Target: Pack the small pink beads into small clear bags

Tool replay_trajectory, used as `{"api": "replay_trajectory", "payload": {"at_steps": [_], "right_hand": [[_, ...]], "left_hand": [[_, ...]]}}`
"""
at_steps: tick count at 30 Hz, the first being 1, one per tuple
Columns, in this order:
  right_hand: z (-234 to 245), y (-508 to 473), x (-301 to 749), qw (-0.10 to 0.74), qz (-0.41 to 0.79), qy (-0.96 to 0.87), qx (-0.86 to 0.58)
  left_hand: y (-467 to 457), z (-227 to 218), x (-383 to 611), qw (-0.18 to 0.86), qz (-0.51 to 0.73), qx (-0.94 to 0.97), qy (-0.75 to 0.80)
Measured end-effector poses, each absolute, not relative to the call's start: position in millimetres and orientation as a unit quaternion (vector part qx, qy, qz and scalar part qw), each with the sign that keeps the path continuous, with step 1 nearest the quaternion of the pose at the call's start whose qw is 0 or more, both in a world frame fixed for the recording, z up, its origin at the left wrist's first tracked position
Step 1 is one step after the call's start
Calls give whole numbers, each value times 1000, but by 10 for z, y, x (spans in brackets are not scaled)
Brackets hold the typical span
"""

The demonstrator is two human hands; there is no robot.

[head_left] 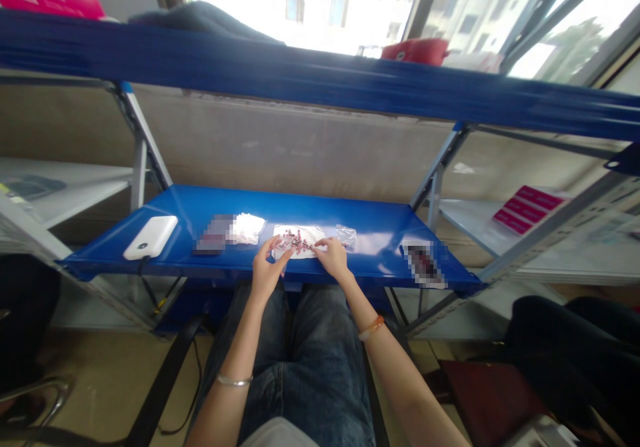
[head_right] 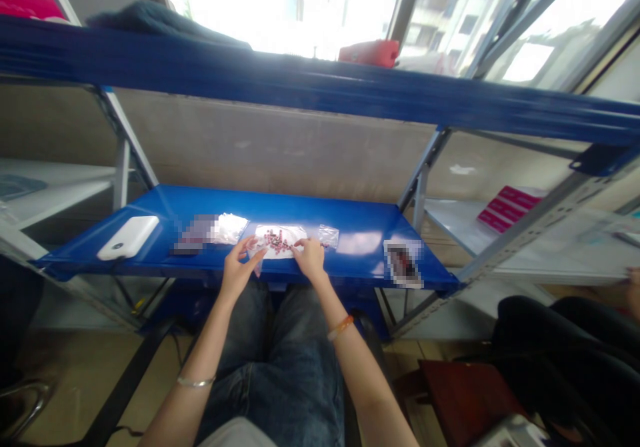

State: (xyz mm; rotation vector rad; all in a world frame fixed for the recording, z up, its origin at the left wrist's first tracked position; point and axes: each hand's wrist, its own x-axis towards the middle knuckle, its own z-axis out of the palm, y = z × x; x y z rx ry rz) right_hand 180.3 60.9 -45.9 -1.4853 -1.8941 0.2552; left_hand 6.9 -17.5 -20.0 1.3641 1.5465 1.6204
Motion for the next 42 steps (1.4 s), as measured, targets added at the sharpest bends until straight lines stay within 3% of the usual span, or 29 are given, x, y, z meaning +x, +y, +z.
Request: {"api": "replay_trajectory", "payload": {"at_steps": [5,10,16,26,36,42], "right_hand": [[-591,608,1799,347,89,-728,-584],[-535,610,1777,419,77,-714,-556],[-151,431,1675,504,188,-717,-443],[100,198,1588,462,219,-763,-395],[-126,293,3091,404,22,-691,-599],[-415,89,4134,385,11,-588,-711]], "left_hand": [[-180,-191,90,258,598,502,568],[-191,-198,106,249,600,516,559],[-162,-265,149,206,587,558,549],[-146,-268,179,186,595,566,539],[-182,-170,121,244,603,517,556],[-221,-75,125,281,602,490,564]]}}
